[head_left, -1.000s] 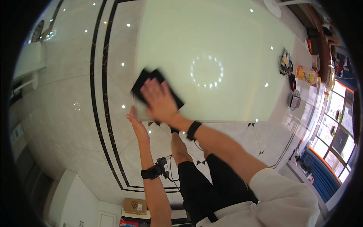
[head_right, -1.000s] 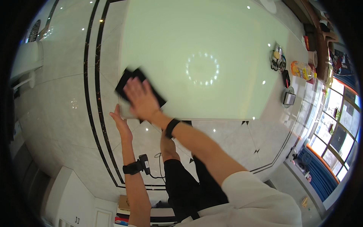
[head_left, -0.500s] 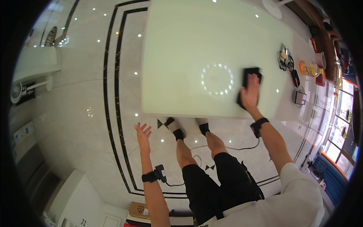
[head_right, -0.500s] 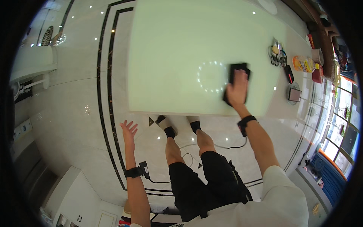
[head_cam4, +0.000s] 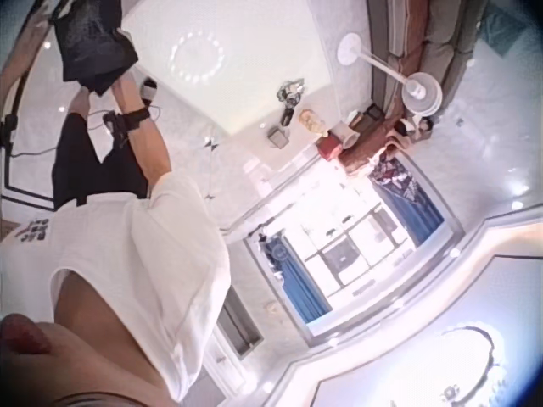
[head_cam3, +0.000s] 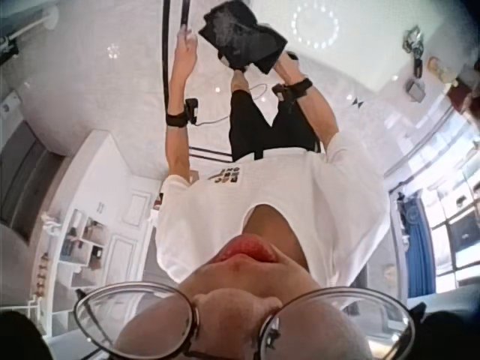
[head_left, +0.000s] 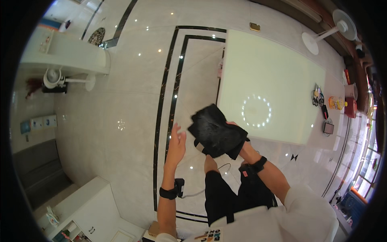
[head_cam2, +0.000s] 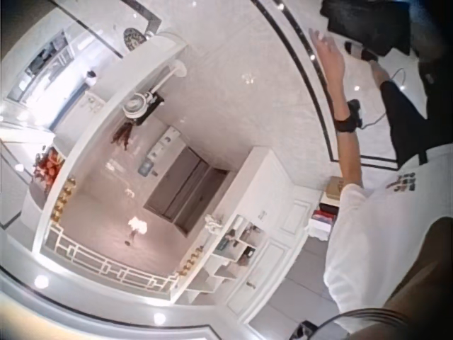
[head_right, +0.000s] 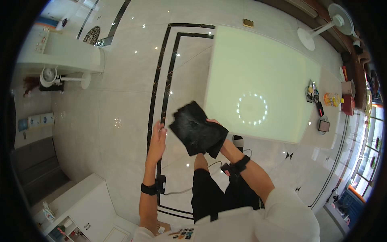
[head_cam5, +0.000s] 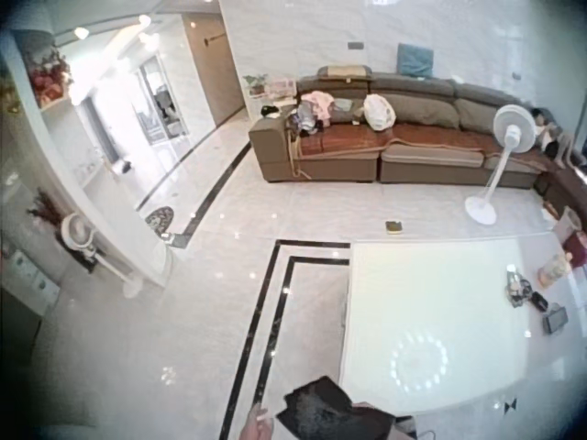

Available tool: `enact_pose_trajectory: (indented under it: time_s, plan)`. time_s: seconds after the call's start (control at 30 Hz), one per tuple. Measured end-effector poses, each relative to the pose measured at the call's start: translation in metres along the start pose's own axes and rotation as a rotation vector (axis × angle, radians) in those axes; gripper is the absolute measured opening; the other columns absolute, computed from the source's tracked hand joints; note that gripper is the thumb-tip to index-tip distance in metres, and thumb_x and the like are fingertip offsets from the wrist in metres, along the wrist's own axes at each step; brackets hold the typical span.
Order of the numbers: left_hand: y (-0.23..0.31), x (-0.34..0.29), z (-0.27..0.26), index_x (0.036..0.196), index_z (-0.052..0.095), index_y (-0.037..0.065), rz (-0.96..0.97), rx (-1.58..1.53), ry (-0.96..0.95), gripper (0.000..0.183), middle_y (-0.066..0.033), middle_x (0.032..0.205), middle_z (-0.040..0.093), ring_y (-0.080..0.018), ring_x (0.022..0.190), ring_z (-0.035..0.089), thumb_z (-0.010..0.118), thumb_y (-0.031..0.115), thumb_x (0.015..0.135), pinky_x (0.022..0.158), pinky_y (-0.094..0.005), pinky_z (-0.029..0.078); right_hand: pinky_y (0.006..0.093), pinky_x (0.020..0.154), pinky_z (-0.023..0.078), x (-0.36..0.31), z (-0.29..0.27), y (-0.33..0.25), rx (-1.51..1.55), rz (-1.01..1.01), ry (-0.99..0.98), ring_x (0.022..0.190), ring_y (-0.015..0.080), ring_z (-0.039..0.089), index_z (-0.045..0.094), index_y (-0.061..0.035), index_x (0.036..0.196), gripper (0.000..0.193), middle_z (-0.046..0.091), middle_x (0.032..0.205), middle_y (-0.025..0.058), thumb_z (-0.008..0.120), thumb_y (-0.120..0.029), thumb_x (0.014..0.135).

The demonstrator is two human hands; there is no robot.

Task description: The person wipes the surfaces of a dining table and a coffee table with a cloth.

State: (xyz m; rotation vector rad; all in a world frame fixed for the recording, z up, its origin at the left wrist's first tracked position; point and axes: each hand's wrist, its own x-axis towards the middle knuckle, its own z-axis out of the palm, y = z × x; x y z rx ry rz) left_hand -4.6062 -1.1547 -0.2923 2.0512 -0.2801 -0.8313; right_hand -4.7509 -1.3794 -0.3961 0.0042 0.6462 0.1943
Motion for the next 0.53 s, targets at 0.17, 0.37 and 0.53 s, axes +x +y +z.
enact_pose_trajectory:
  time_s: [0.17,0.37,0.53]
  plan:
    - [0.065,-0.018,-0.111,0.147,0.034,0.001,0.063,-0.632,0.080,0.053,-0.0120,0.144,0.045,-0.0212,0.134,0.041,0.039,0.035,0.107,0.113,-0.0328,0.030,0.0424,0.097,0.052,0.026,0.189,0.067,0.246,0.220,-0.387,0.105,0.0297,0.067,0.062,-0.0048,0.123,0.047,0.067,0.118,0.0157,0.049,-0.043,0.099]
    - [0.106,-0.028,-0.208,0.128,0.052,-0.001,0.097,-1.019,0.253,0.034,-0.0078,0.118,0.062,-0.0153,0.104,0.062,0.060,0.007,0.097,0.088,-0.0288,0.051,0.0481,0.107,0.044,0.068,0.290,0.101,0.256,0.417,-0.572,0.127,0.0342,0.054,0.045,-0.0056,0.144,0.069,0.052,0.141,0.0173,0.041,-0.057,0.099]
    - [0.113,0.007,-0.252,0.132,0.050,-0.003,0.038,-1.067,0.235,0.040,-0.0074,0.112,0.065,-0.0146,0.096,0.065,0.061,0.003,0.094,0.078,-0.0308,0.056,0.0486,0.110,0.040,0.108,0.333,0.081,-0.231,0.213,-0.416,0.130,0.0335,0.051,0.041,-0.0082,0.147,0.068,0.048,0.145,0.0173,0.040,-0.057,0.099]
